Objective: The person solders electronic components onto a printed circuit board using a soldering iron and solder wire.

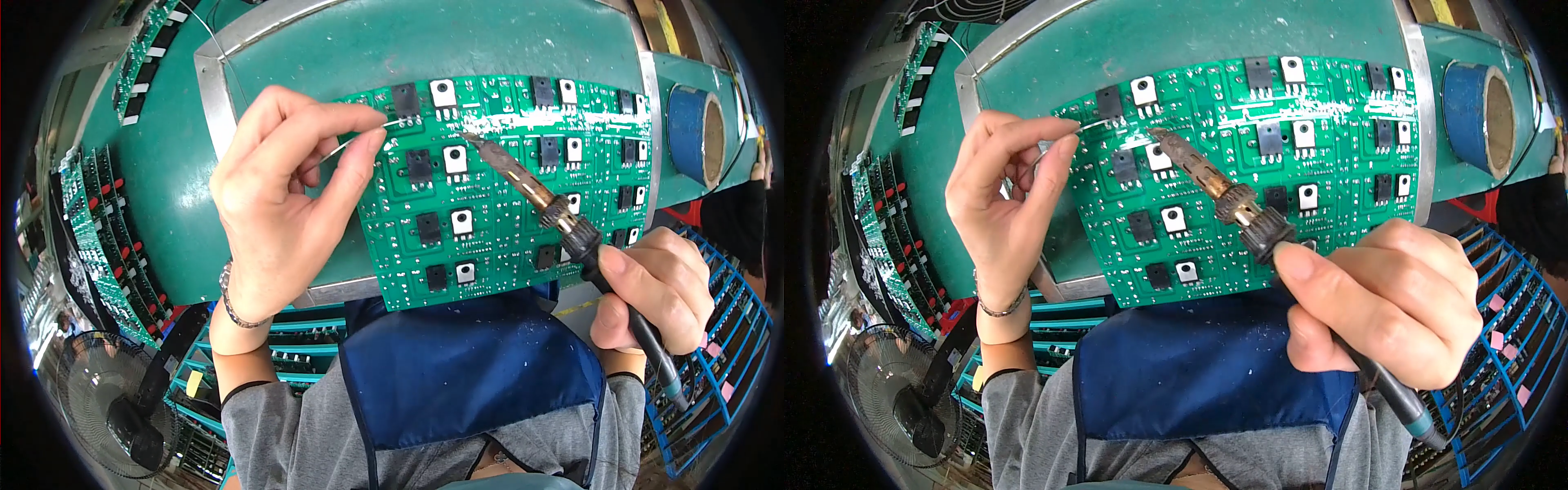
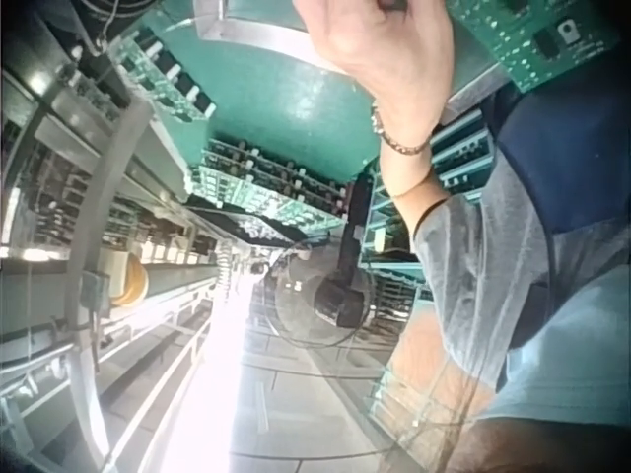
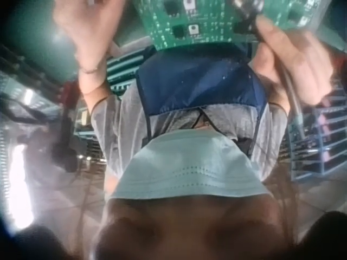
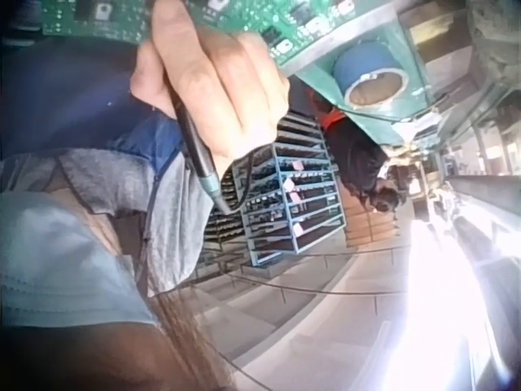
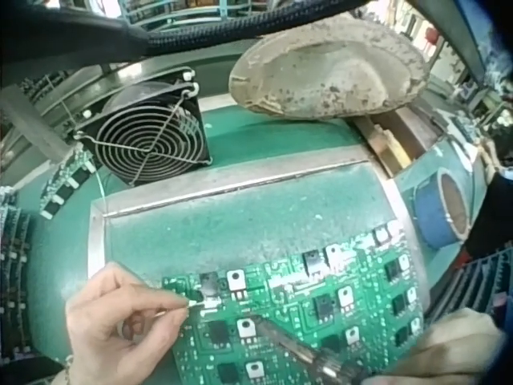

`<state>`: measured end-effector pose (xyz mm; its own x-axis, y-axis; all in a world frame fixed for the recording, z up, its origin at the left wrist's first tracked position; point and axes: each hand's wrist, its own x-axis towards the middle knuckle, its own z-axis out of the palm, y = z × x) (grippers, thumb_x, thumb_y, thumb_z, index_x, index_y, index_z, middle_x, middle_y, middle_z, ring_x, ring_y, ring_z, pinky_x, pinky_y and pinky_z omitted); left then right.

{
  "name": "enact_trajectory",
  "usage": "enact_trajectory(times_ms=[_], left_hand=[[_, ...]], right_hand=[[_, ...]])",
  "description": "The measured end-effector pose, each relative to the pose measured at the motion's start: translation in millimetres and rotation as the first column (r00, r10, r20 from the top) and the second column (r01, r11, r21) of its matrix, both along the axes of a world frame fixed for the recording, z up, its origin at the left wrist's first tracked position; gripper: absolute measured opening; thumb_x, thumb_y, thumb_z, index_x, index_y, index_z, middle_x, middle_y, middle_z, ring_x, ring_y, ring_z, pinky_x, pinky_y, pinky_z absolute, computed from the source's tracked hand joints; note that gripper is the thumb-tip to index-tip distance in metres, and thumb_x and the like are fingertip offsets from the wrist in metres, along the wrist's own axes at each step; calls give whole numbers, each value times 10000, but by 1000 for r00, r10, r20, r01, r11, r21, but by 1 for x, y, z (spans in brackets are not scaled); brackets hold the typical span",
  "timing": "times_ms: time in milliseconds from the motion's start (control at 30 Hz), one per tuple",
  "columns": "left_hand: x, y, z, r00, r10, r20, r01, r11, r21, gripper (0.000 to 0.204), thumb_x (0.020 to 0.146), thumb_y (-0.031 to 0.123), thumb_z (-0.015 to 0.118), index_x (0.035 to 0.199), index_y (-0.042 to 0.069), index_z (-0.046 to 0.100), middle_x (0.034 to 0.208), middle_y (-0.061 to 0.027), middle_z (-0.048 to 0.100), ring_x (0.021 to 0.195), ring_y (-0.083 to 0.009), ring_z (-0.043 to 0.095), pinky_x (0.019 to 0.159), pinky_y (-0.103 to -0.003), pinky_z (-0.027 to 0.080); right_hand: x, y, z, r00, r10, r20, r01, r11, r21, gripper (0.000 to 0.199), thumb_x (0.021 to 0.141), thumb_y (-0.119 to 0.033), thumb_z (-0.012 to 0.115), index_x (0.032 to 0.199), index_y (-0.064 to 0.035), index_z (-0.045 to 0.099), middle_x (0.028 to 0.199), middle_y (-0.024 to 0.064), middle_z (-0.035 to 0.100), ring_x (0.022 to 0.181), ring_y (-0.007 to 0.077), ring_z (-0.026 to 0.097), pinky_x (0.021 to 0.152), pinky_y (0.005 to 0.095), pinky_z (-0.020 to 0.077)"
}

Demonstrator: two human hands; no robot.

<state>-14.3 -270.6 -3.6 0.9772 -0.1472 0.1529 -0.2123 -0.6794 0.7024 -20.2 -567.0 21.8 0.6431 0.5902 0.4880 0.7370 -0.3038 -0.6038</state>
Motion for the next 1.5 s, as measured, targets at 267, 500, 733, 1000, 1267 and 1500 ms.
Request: enact_trajectory(times_ms=[267,500,733,1000,1267,1500], left_hand=[[0,4,-1,998,43,-36,-42,999,11,180,777,-5,789,924,92,755,760,15,533,565,-50,437,475,-218,352],[-1,3,0,997,46,-56,-47,999,-10,170,770,-43,776,911,50,756,781,30,525,611,-25,391,508,-192,284],[0,2,-3,998,45,-43,-44,999,9,168,767,-40,777,906,52,756,776,31,524,611,-30,395,509,-196,291],[0,3,0,997,53,-63,-52,999,15,164,767,-39,777,904,47,754,778,25,535,616,-30,411,509,-198,297],[-1,1,-3,997,44,-63,-44,999,10,168,768,-42,775,911,45,756,781,21,537,625,-37,424,514,-203,310],[-1,1,-6,998,33,-52,-31,999,26,178,771,-39,779,921,54,764,785,21,543,635,-40,438,517,-207,322]], right_hand=[[11,21,-2,989,6,-145,-8,1000,-12,355,732,6,824,1071,22,721,762,55,641,552,170,595,452,268,471],[10,30,-8,988,-42,-146,42,999,-8,216,802,-134,773,953,14,731,654,58,623,483,161,560,426,262,421],[9,31,-8,983,-60,-174,58,998,-18,272,760,-88,831,1011,-12,761,690,27,599,517,149,563,428,261,434],[8,31,-10,991,-62,-121,59,998,-25,245,789,-151,823,988,-20,765,672,9,574,505,128,541,406,250,394],[7,31,-12,994,-63,-94,61,998,-33,237,800,-164,816,983,-23,764,673,11,569,505,131,539,406,252,393],[6,31,-13,994,-58,-89,55,998,-35,249,787,-158,820,986,-21,762,673,11,568,507,131,541,407,251,393]])
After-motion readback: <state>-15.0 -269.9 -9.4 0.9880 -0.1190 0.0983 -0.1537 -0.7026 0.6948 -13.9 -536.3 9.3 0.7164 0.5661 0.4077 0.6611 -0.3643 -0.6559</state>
